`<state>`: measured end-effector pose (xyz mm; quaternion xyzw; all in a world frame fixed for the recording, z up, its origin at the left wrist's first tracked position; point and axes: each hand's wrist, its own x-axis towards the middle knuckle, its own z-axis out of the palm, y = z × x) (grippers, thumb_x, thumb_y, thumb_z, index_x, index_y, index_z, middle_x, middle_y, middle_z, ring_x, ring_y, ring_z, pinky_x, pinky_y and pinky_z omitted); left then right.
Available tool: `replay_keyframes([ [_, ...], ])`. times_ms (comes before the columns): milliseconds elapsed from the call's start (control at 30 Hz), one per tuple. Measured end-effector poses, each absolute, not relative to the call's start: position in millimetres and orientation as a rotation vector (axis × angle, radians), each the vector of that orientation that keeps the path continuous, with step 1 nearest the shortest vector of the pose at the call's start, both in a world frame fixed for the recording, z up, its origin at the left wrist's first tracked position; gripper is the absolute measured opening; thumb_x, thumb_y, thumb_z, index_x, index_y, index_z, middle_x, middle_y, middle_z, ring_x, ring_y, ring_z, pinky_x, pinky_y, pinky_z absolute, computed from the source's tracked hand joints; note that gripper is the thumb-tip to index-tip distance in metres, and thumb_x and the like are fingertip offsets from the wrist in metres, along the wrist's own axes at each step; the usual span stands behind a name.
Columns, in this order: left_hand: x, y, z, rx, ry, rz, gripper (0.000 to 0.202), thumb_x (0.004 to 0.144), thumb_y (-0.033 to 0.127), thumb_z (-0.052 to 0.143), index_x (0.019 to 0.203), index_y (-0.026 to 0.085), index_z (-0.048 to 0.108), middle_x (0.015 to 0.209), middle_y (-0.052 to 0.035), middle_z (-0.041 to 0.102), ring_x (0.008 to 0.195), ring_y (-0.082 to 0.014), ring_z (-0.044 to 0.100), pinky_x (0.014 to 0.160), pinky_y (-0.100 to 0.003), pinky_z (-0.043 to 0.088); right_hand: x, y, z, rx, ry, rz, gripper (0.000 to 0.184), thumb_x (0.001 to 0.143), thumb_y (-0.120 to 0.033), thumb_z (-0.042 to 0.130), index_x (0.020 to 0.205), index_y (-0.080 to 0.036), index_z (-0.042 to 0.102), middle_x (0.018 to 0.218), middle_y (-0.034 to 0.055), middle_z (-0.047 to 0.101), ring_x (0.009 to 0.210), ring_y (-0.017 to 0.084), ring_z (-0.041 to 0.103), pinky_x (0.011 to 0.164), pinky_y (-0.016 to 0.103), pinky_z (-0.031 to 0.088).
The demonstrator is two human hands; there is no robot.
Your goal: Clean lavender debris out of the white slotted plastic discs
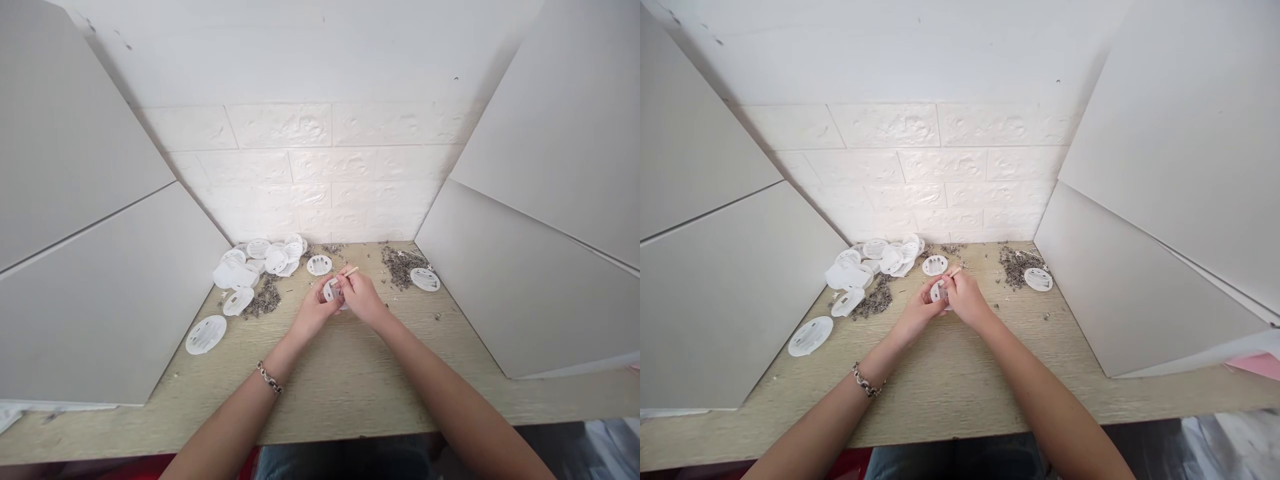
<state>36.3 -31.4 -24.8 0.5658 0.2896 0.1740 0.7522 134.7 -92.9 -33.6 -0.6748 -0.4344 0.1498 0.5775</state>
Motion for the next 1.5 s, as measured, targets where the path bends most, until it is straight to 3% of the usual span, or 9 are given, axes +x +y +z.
replay_keyframes([
  [433, 34, -27, -34, 1.201, 0.602, 0.391, 0.072, 0.055, 0.018, 0.068, 0.121, 0.015, 0.041, 0.078, 0.0005, 0.058, 0.061, -0.0051, 0.05, 0.053, -0.015, 0.042, 130, -91, -35, -1.736, -1.136, 0.258, 0.012, 0.079, -0.023, 0.035, 0.072, -0.017, 0.043, 0.063, 0.0013, 0.052, 0.058, 0.012, 0.048, 0.055, 0.024, 0.034],
  [667, 32, -27, -25, 1.116, 0.569, 0.397, 0.068, 0.056, 0.015, 0.068, 0.119, 0.019, 0.042, 0.089, -0.001, 0.059, 0.063, -0.0047, 0.052, 0.052, -0.013, 0.044, 124, -93, -36, -1.395, -0.778, 0.262, 0.023, 0.082, -0.039, 0.037, 0.074, -0.018, 0.041, 0.064, 0.0004, 0.054, 0.055, 0.01, 0.048, 0.054, 0.023, 0.039],
  [867, 30, -28, -20, 1.063, 0.598, 0.396, 0.059, 0.061, 0.012, 0.064, 0.117, 0.02, 0.045, 0.096, -0.0016, 0.057, 0.065, -0.0046, 0.054, 0.049, -0.011, 0.045, 125, -92, -26, -1.141, -0.587, 0.313, 0.028, 0.079, -0.045, 0.04, 0.074, -0.018, 0.038, 0.059, -0.0023, 0.051, 0.047, 0.007, 0.041, 0.047, 0.02, 0.036],
  [1033, 31, -28, -21, 1.017, 0.607, 0.407, 0.057, 0.063, 0.011, 0.062, 0.116, 0.019, 0.045, 0.1, -0.0031, 0.057, 0.064, -0.004, 0.054, 0.047, -0.01, 0.045, 129, -98, -21, -1.363, -0.685, 0.23, 0.029, 0.081, -0.044, 0.037, 0.072, -0.017, 0.041, 0.06, -0.0017, 0.05, 0.049, 0.008, 0.042, 0.047, 0.02, 0.035],
  [1200, 33, -29, -24, 1.024, 0.572, 0.409, 0.053, 0.063, 0.009, 0.061, 0.113, 0.017, 0.044, 0.088, -0.0022, 0.057, 0.059, -0.0032, 0.05, 0.042, -0.009, 0.042, 132, -101, -18, -1.654, -0.82, 0.164, 0.026, 0.08, -0.039, 0.037, 0.069, -0.016, 0.044, 0.058, -0.0014, 0.048, 0.053, 0.01, 0.044, 0.051, 0.021, 0.033],
  [1500, 34, -30, -26, 1.013, 0.564, 0.406, 0.051, 0.065, 0.008, 0.06, 0.112, 0.017, 0.043, 0.085, -0.0005, 0.054, 0.06, -0.0035, 0.051, 0.042, -0.01, 0.043, 132, -99, -17, -1.774, -0.901, 0.186, 0.023, 0.079, -0.033, 0.035, 0.068, -0.016, 0.045, 0.057, -0.0012, 0.049, 0.052, 0.01, 0.043, 0.053, 0.021, 0.031],
])
